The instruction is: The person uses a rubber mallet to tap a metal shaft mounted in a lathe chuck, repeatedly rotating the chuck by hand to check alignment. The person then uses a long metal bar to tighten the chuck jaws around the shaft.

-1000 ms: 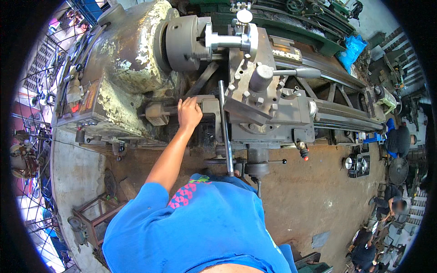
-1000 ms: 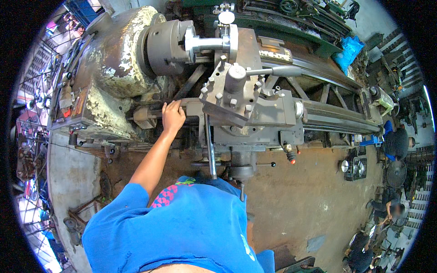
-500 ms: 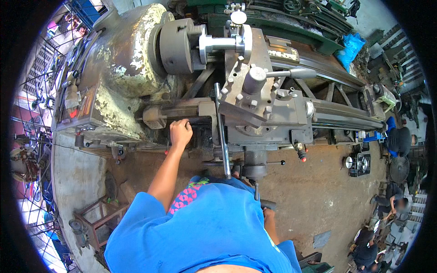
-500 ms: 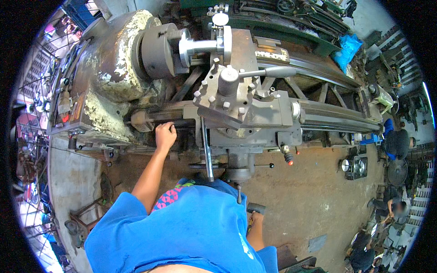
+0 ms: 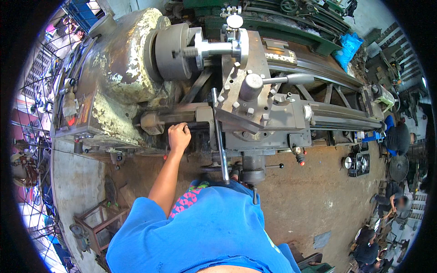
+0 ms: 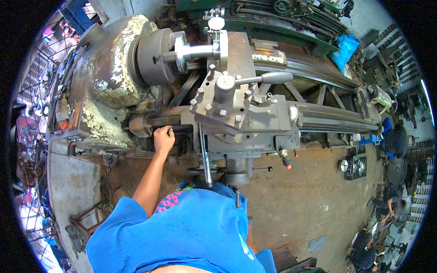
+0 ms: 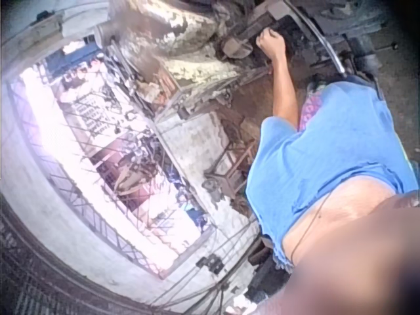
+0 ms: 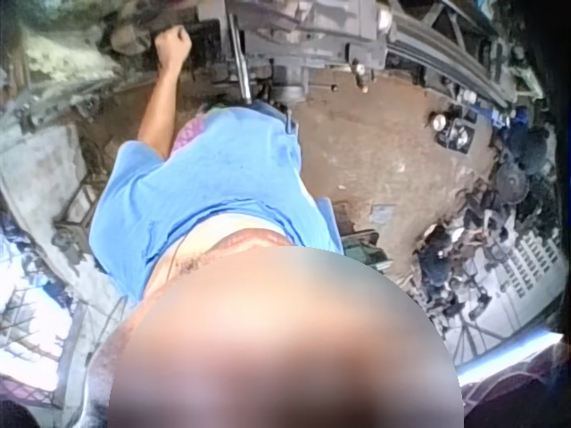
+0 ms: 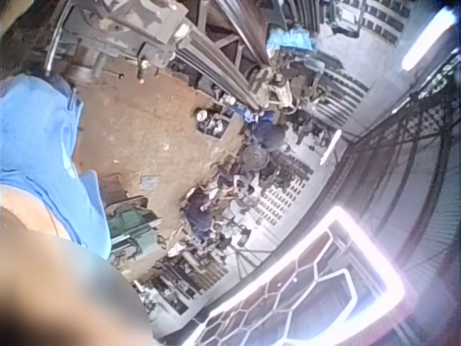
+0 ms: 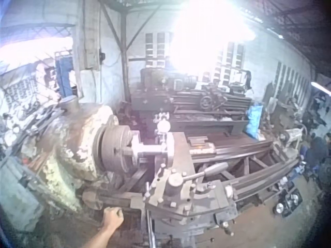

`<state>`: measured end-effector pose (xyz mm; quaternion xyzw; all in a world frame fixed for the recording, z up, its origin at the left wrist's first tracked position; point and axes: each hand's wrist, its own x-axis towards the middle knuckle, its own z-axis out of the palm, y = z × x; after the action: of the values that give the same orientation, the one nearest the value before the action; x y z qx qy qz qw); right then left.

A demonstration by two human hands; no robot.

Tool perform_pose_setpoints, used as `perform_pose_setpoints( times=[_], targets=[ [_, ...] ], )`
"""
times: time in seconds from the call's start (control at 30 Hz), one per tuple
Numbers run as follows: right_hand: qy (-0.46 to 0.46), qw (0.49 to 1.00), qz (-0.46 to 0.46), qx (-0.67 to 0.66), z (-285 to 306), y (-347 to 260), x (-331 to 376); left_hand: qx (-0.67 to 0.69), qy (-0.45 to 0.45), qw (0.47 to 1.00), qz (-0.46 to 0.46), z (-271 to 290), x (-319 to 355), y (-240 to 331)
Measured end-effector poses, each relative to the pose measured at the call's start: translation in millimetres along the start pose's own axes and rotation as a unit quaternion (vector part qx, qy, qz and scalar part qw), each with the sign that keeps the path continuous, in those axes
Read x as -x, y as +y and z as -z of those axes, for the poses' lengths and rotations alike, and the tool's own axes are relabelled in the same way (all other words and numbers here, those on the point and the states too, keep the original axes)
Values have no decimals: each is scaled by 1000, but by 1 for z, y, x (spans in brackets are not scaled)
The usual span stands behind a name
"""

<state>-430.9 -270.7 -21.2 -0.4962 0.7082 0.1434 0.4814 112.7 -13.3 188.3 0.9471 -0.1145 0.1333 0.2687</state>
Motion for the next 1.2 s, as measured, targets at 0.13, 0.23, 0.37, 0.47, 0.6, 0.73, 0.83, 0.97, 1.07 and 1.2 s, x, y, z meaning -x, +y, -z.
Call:
perform_pose_setpoints(
  times=[0.13,0.23,0.37,0.47,0.6,0.73,0.83,0.97,1.07,1.2],
  targets=[
    [18,997,5,-75,10,-19,-8,51,44,997,-43,20,-31,26],
    [50,991,8,-123,42,-59,-19,89,125,983,-103,50,-77,55],
    [140,970,135,-147,100,-145,-20,100,227,951,-182,104,-157,102],
    [177,946,184,-198,136,-221,0,108,264,936,-206,130,-196,136],
    [186,908,275,-254,159,-313,37,119,66,961,-241,98,-198,180],
    [150,881,331,-302,165,-365,53,78,-68,995,-6,27,-201,194],
    [149,892,316,-286,167,-373,48,416,-293,822,256,-7,-227,175],
    [157,904,287,-275,166,-344,36,715,-174,573,360,-34,-248,157],
    [180,906,285,-258,161,-305,27,778,-118,526,323,-50,-252,163],
    [195,925,216,-245,157,-246,12,795,-56,497,343,-59,-256,177]
  ],
)
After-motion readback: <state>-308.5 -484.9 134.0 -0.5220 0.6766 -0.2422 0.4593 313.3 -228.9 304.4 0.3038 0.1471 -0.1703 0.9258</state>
